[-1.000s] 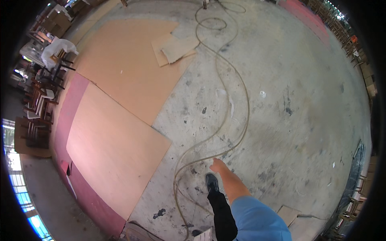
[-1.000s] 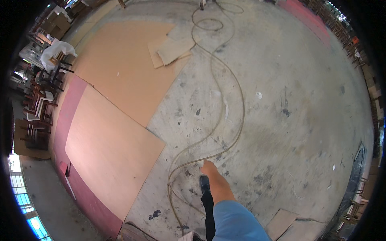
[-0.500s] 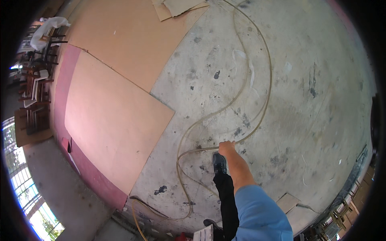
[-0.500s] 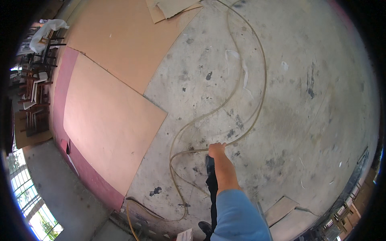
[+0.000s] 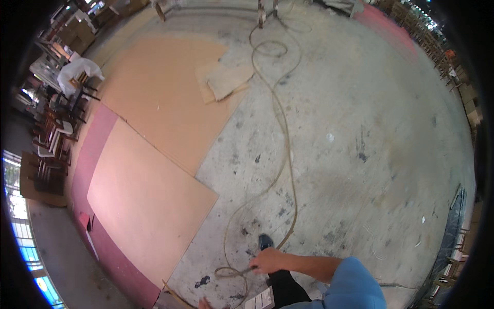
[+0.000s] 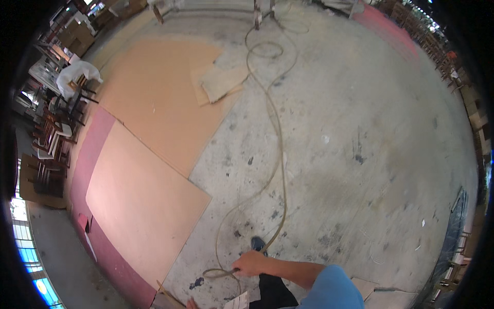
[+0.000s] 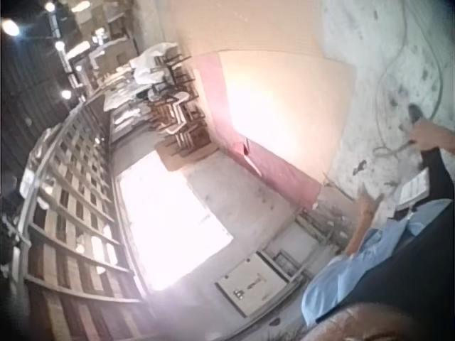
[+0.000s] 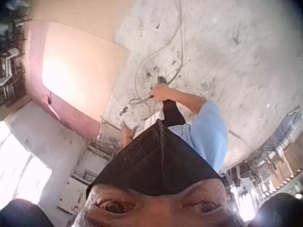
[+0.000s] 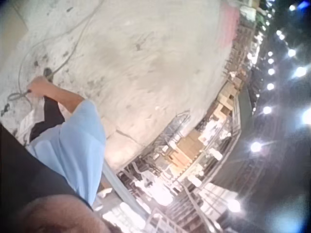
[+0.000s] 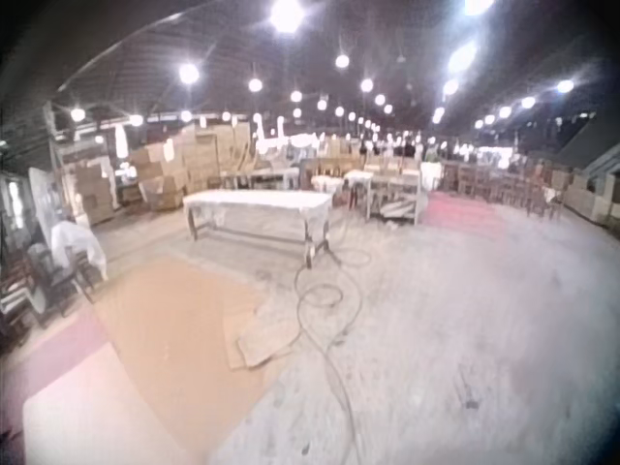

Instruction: The person coils a long yellow hose by hand in a furniture workshop, forming loops and gathering the length into a bundle. The person places the coiled hose on a workbench and briefly picks up a cardboard box before the clip ends.

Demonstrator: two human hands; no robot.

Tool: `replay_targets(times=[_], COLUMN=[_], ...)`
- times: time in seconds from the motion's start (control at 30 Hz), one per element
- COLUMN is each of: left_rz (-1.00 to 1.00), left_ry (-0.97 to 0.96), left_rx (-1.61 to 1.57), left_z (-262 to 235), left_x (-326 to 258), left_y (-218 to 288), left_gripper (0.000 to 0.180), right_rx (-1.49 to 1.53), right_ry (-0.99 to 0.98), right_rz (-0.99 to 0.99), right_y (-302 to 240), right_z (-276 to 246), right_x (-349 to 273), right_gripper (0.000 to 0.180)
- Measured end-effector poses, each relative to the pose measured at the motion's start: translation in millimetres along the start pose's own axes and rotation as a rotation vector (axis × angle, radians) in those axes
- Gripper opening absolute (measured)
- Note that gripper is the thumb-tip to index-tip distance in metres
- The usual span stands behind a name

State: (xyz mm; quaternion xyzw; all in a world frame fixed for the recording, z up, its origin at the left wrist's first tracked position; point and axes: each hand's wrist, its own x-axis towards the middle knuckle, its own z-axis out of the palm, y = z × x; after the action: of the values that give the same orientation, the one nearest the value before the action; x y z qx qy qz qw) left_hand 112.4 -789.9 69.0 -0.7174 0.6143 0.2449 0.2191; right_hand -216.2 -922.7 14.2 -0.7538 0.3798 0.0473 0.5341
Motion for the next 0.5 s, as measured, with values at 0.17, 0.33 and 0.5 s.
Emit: replay_targets(times=[0.17, 0.33, 0.5], left_rz=[0.374, 0.234, 0.43], left_ry=[0.489, 0.012, -0.017], left_rx=[-1.062, -0.765, -1.046], left_z=[-21, 8, -22], left_x=[70, 67, 28], left_y=[72, 24, 59], left_gripper=[0.038, 0.032, 0.04], right_rx=[-0.127, -0.745, -0.36], right_ry=[0.359, 1.208, 1.891], right_rz=[-0.241, -0.277, 0.322], right_y=[-116, -160, -178], right_z=[-85, -204, -172], right_x=[-113, -246, -275], right_gripper=[0.027, 0.017, 0.063])
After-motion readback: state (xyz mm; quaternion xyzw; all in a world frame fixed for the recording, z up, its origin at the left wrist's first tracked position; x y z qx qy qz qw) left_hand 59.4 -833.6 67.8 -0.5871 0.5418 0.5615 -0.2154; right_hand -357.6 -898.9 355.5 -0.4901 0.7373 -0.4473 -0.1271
